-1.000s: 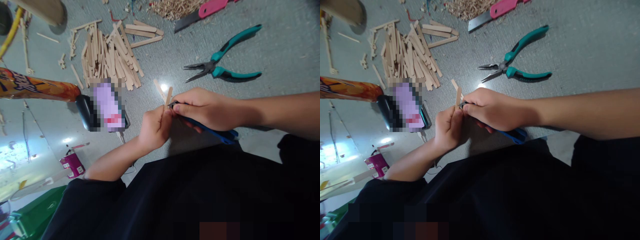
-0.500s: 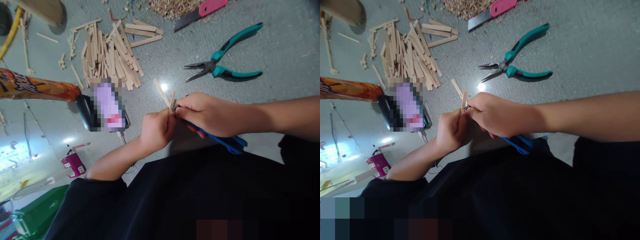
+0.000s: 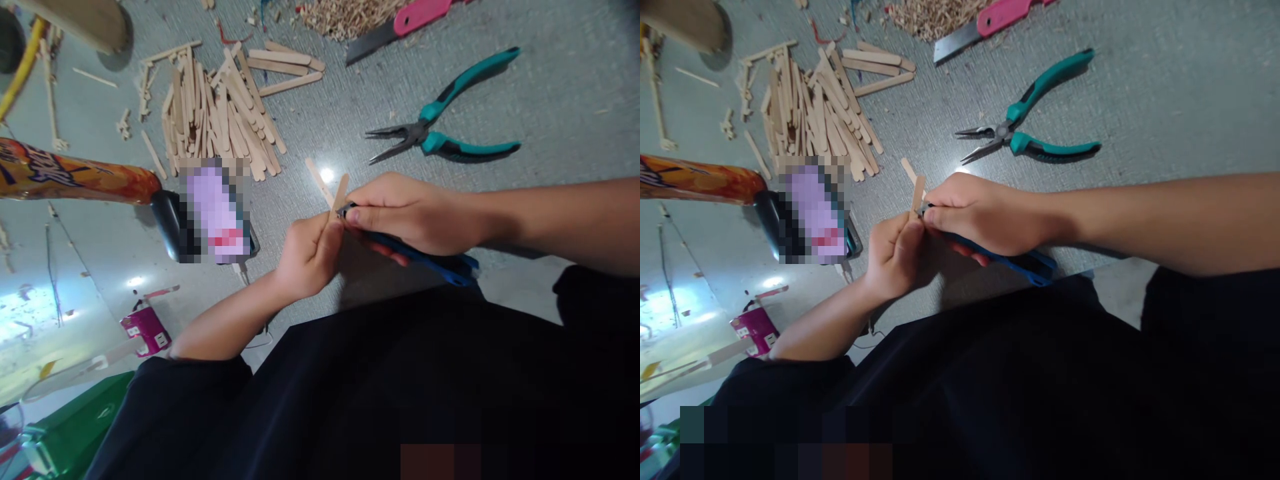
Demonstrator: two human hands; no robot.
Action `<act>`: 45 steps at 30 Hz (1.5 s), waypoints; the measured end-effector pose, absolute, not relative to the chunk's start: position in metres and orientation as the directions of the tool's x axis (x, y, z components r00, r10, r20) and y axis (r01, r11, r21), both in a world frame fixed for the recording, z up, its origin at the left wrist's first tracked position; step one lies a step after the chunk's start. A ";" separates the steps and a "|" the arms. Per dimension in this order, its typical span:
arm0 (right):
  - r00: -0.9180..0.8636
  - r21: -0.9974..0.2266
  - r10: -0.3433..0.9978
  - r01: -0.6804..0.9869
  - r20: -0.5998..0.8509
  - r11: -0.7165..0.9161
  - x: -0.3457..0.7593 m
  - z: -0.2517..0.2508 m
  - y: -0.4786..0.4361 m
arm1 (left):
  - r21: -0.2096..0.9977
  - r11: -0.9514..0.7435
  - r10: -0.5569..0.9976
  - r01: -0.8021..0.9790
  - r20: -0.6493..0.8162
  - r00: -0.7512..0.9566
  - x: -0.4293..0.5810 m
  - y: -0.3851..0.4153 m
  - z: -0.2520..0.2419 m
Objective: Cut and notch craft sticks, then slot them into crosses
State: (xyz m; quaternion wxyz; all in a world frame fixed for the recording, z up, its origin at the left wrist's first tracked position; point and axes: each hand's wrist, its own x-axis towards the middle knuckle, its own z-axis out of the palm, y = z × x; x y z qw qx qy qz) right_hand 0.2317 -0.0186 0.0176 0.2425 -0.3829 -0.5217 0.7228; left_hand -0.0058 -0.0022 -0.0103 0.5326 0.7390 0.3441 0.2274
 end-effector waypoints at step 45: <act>-0.510 -0.980 0.838 0.122 -0.196 -0.155 0.235 0.011 -0.015 | 0.988 0.022 0.746 0.150 -0.116 0.655 0.000 0.003 -0.014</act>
